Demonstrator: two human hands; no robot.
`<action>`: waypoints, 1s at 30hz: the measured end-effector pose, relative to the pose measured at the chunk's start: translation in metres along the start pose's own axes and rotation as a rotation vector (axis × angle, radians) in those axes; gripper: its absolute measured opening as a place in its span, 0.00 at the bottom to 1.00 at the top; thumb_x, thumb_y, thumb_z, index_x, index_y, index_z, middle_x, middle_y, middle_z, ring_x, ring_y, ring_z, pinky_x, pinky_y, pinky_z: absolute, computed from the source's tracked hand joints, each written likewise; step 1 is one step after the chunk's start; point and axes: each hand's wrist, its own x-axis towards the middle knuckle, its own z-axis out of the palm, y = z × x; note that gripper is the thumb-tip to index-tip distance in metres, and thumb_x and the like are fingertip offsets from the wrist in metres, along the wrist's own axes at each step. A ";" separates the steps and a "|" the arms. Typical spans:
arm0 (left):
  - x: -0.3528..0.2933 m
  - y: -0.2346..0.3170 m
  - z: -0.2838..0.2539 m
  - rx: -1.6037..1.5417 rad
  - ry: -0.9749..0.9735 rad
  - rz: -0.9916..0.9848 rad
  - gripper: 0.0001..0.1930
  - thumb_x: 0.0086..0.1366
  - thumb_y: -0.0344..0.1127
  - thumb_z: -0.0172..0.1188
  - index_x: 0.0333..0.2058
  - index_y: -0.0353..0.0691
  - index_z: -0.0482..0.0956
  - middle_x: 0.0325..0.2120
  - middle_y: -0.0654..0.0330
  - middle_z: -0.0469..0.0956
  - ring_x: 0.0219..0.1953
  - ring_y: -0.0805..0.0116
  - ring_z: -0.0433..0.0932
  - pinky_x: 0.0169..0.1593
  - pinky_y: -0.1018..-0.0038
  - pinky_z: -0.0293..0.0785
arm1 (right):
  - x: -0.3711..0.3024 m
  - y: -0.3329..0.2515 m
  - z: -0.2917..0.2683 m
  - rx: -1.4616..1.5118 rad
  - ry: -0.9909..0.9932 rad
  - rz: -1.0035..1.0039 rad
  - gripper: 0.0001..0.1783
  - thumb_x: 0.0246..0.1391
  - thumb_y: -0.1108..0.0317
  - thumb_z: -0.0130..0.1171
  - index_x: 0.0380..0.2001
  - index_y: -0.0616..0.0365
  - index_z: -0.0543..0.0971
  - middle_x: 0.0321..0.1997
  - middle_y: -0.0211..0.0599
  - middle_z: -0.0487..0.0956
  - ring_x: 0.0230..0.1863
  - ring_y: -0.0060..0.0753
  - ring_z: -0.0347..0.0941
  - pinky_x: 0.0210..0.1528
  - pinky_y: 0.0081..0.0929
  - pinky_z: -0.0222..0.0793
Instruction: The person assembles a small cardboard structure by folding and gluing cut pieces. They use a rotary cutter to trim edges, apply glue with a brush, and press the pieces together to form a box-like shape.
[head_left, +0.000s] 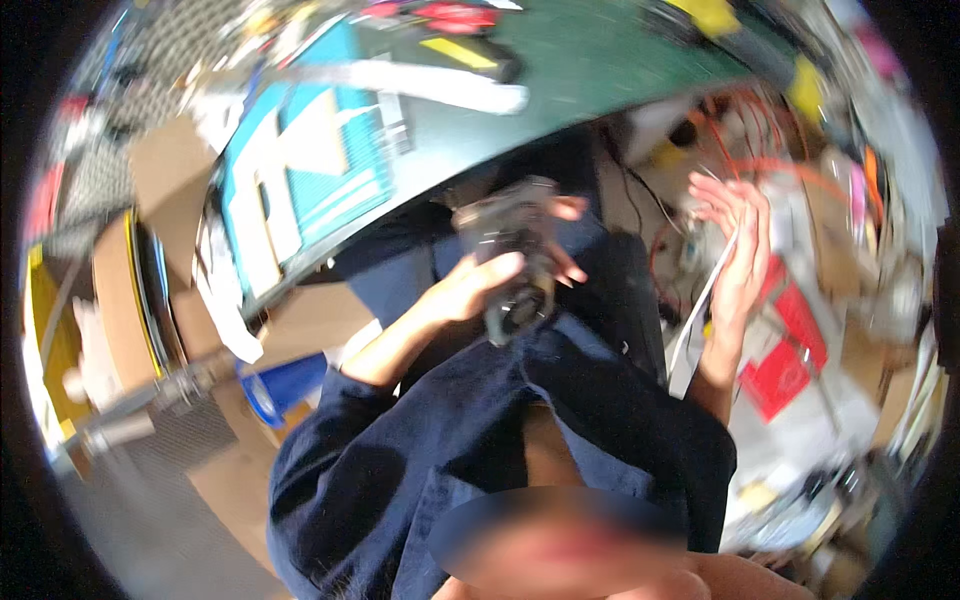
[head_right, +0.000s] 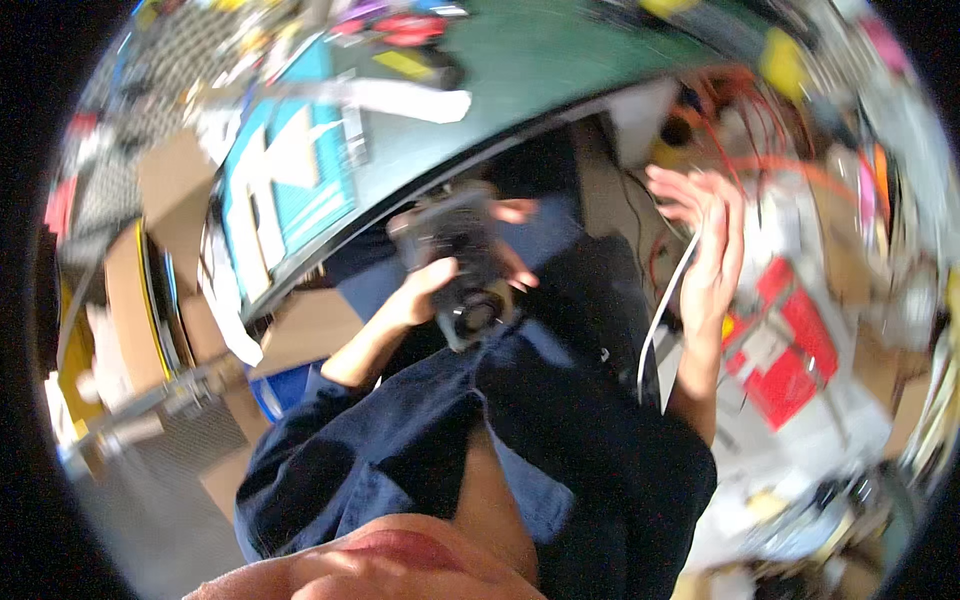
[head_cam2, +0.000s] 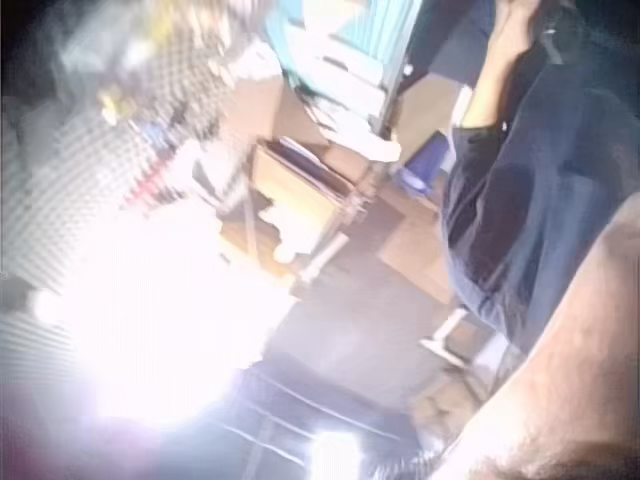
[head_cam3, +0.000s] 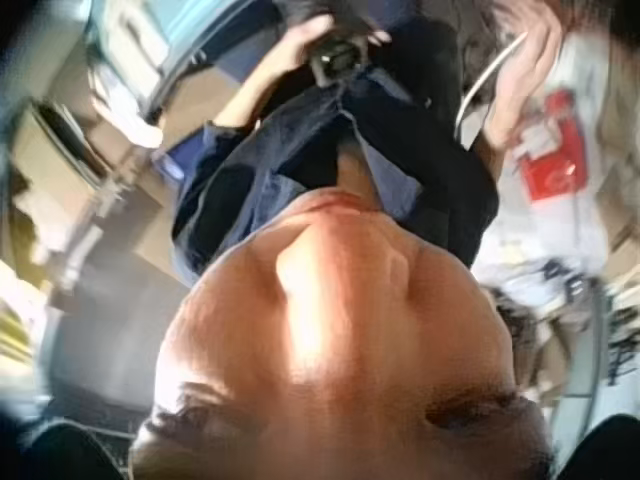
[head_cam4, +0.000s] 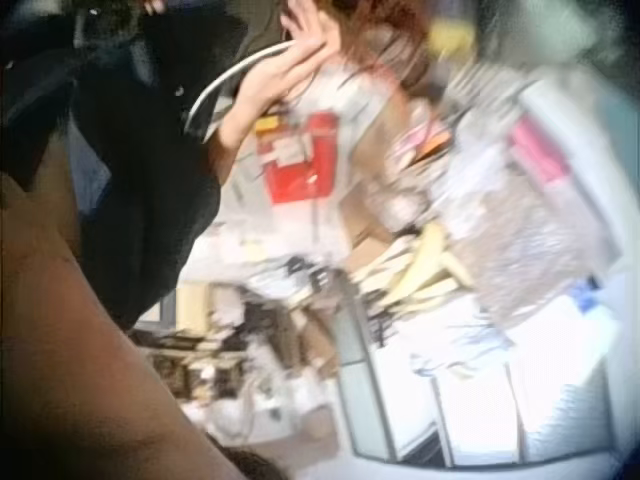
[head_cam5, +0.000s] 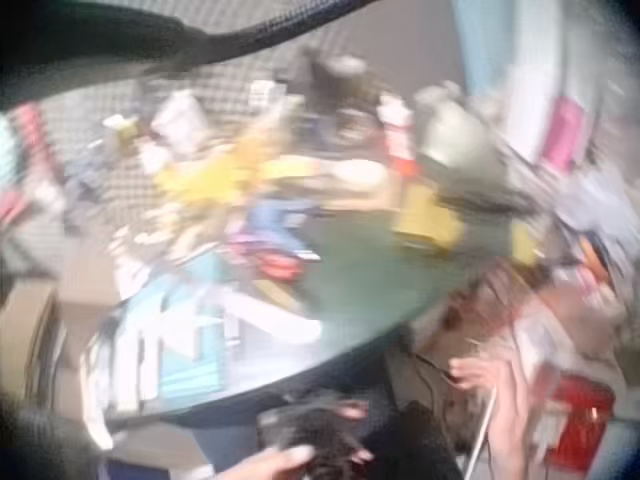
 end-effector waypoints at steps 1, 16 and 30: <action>-0.006 -0.013 0.005 -0.030 0.060 0.076 0.42 0.61 0.62 0.58 0.63 0.38 0.59 0.65 0.52 0.56 0.48 0.51 0.79 0.51 0.60 0.76 | 0.001 -0.002 -0.001 -0.177 0.003 -0.073 0.16 0.71 0.59 0.35 0.52 0.59 0.64 0.48 0.56 0.78 0.42 0.38 0.78 0.42 0.31 0.72; -0.173 0.049 -0.046 -0.235 -0.337 0.199 0.31 0.67 0.50 0.49 0.60 0.29 0.63 0.51 0.39 0.74 0.43 0.57 0.80 0.51 0.67 0.73 | 0.021 -0.060 0.240 -0.200 0.053 -0.533 0.11 0.69 0.64 0.47 0.41 0.60 0.63 0.29 0.41 0.77 0.25 0.24 0.69 0.31 0.19 0.67; -0.208 0.087 -0.086 0.070 -0.090 0.543 0.28 0.64 0.42 0.54 0.59 0.34 0.62 0.47 0.57 0.69 0.37 0.71 0.77 0.43 0.75 0.73 | 0.041 -0.095 0.206 -0.528 -0.202 -0.072 0.16 0.69 0.55 0.47 0.38 0.58 0.72 0.22 0.33 0.77 0.18 0.16 0.67 0.21 0.14 0.60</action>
